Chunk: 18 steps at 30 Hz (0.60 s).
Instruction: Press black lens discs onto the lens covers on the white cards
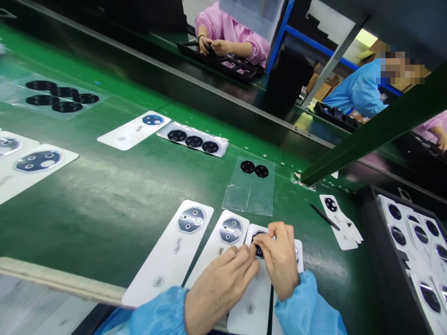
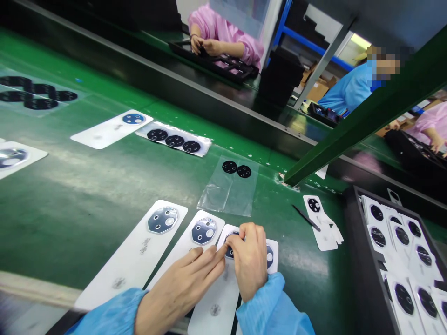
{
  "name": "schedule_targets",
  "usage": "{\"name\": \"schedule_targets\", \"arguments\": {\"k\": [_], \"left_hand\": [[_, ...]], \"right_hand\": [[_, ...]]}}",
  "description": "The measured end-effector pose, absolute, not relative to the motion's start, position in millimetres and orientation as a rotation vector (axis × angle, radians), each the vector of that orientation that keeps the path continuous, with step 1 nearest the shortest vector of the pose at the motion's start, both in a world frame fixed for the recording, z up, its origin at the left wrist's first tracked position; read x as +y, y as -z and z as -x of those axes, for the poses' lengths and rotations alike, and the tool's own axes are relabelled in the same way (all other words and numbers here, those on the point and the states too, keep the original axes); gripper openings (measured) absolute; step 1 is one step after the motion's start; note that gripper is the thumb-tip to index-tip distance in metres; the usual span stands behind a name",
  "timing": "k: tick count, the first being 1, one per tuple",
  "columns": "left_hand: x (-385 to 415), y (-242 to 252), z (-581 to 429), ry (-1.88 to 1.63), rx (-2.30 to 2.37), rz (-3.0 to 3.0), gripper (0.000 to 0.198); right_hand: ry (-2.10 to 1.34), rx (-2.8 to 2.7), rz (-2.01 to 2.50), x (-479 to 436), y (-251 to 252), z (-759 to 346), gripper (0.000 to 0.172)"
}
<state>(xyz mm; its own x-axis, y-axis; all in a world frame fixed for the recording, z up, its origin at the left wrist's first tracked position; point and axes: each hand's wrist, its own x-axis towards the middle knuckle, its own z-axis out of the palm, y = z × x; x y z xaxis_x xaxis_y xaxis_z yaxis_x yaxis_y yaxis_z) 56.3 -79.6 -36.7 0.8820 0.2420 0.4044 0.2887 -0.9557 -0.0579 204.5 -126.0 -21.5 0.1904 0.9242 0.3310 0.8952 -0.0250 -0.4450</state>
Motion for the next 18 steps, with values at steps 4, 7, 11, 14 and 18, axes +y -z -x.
{"name": "schedule_targets", "arguments": {"k": [4,7,11,14,18], "left_hand": [[-78.7,34.9,-57.3,0.58,-0.415,2.937,0.023],[-77.5,29.0,-54.8,0.575,-0.419,2.974,0.026],[-75.2,18.4,-36.8,0.664,-0.361,3.013,0.033],[-70.3,13.5,-16.3,0.745,-0.359,3.042,0.036],[-59.1,16.7,-0.4,0.764,-0.479,3.007,0.035]], "right_hand": [[-0.29,-1.566,1.87,-121.4,13.7,-216.7,0.02],[-0.504,-1.24,1.827,-122.4,0.4,-228.3,0.013],[-0.821,-0.999,1.754,-135.8,-8.8,-233.2,0.018],[-0.993,-0.906,1.677,-147.9,-8.4,-228.6,0.023],[-1.105,-0.777,1.612,-153.5,-10.1,-216.9,0.02]]}}
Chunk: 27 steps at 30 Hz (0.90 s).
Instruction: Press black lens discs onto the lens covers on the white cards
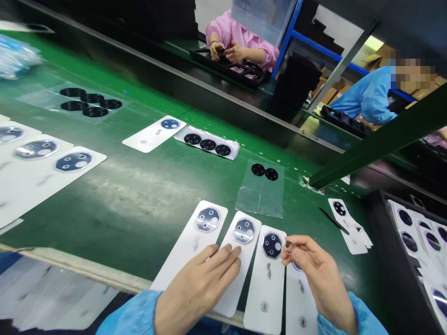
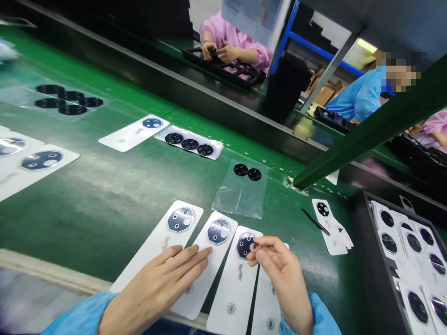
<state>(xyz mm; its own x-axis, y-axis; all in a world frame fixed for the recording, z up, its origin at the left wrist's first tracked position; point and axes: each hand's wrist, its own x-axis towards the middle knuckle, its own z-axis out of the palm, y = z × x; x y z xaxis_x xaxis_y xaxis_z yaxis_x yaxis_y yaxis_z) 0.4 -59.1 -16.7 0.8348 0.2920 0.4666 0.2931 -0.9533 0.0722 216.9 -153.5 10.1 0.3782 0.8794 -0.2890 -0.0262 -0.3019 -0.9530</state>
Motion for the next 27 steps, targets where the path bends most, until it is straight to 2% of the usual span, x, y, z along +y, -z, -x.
{"name": "schedule_targets", "arguments": {"k": [6,10,20,25,27], "left_hand": [[-50.2,29.3,-3.7,0.808,-0.529,2.969,0.034],[-49.6,29.5,-4.6,0.782,-0.529,2.966,0.034],[-50.5,30.3,-2.8,0.624,-0.488,2.952,0.027],[-50.3,29.2,-4.0,0.611,-0.462,2.967,0.025],[-50.4,28.0,-4.6,0.618,-0.464,2.967,0.027]], "right_hand": [[-1.059,-0.818,1.608,-141.7,-11.7,-200.1,0.015],[-1.116,-0.743,1.592,-135.6,-9.7,-195.6,0.027],[-1.086,-0.914,1.66,-120.1,2.2,-196.9,0.017],[-1.152,-0.896,1.698,-110.2,8.5,-189.7,0.018],[-1.093,-1.019,1.715,-105.2,9.1,-185.7,0.012]]}}
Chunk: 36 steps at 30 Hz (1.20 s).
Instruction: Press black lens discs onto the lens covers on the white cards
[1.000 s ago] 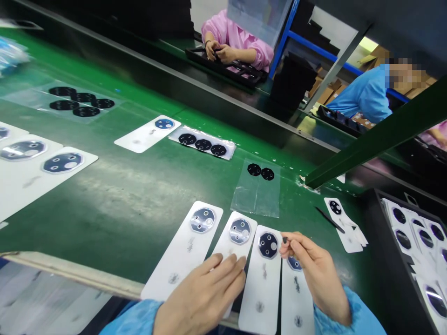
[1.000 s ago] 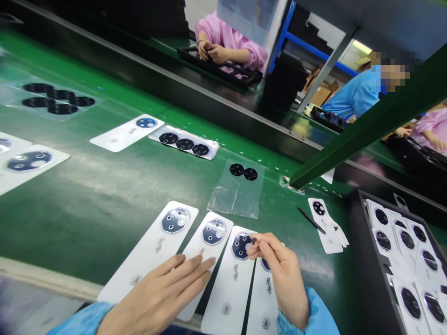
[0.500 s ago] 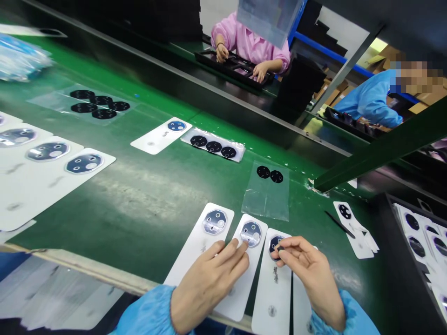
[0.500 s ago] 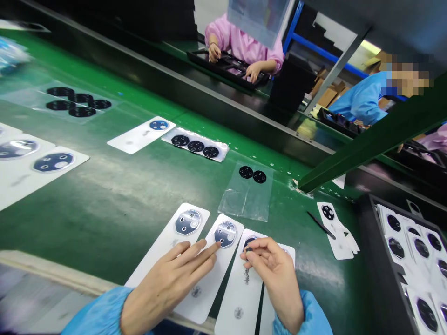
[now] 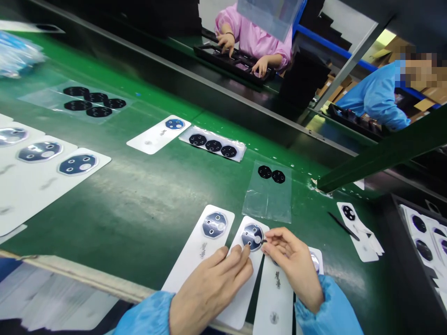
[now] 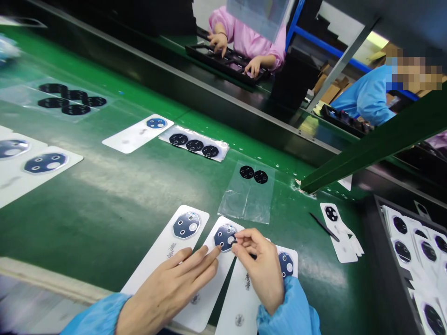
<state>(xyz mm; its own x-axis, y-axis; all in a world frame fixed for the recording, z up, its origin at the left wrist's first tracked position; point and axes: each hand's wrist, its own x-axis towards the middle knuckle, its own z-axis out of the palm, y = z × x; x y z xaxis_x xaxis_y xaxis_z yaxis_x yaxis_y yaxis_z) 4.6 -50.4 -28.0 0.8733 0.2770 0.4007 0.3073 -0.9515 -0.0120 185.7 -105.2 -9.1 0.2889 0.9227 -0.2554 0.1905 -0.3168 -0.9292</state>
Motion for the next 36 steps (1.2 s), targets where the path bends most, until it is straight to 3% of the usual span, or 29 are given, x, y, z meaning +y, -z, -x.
{"name": "schedule_targets", "arguments": {"k": [2,6,10,17,23,36], "left_hand": [[-50.6,27.0,-5.3,0.617,-0.472,2.963,0.029],[-50.4,26.6,-6.0,0.613,-0.478,2.953,0.03],[-50.0,27.6,-6.0,0.612,-0.47,2.956,0.028],[-49.0,30.4,-5.0,0.58,-0.449,2.97,0.026],[-49.2,29.4,-5.3,0.572,-0.452,2.97,0.027],[-49.4,29.8,-4.5,0.551,-0.441,2.966,0.023]], "right_hand": [[-0.934,-1.246,1.745,-100.4,9.7,-181.3,0.007],[-0.497,-1.588,1.767,-96.9,14.8,-170.6,0.017],[-0.31,-1.725,1.794,-98.9,22.9,-160.8,0.023],[-0.492,-1.629,1.826,-91.8,18.5,-170.7,0.017],[-0.242,-1.687,1.858,-96.8,14.3,-164.3,0.022],[-0.171,-1.758,1.867,-96.7,13.0,-160.9,0.02]]}}
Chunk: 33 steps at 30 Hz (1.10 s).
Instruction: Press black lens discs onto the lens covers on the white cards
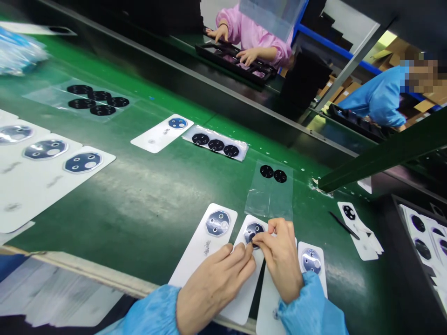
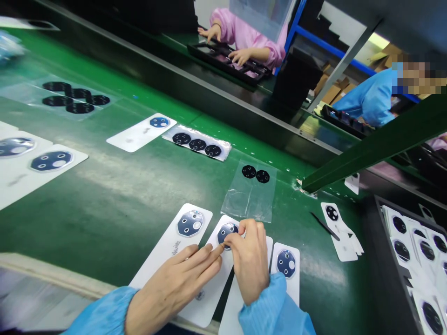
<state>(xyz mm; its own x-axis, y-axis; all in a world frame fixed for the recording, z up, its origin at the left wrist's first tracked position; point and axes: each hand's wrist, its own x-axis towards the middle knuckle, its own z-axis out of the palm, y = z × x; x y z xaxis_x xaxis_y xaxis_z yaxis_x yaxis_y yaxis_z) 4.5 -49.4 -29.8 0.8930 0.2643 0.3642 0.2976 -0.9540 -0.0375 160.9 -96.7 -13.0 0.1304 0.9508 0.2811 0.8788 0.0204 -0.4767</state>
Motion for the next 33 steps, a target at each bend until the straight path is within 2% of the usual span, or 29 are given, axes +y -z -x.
{"name": "schedule_targets", "arguments": {"k": [20,23,28,33], "left_hand": [[-50.6,29.7,-6.9,0.546,-0.439,2.944,0.025],[-51.5,29.7,-6.5,0.524,-0.438,2.941,0.026],[-50.6,28.0,-6.3,0.543,-0.446,2.964,0.022],[-45.5,26.5,-3.5,0.665,-0.483,3.024,0.024]], "right_hand": [[-0.087,-1.775,1.911,-95.4,16.5,-158.5,0.025],[-0.3,-1.692,1.88,-90.7,16.6,-167.7,0.022],[-0.717,-1.061,1.753,-90.1,4.5,-198.8,0.013],[-0.958,-0.753,1.542,-99.9,2.5,-210.8,0.029]]}}
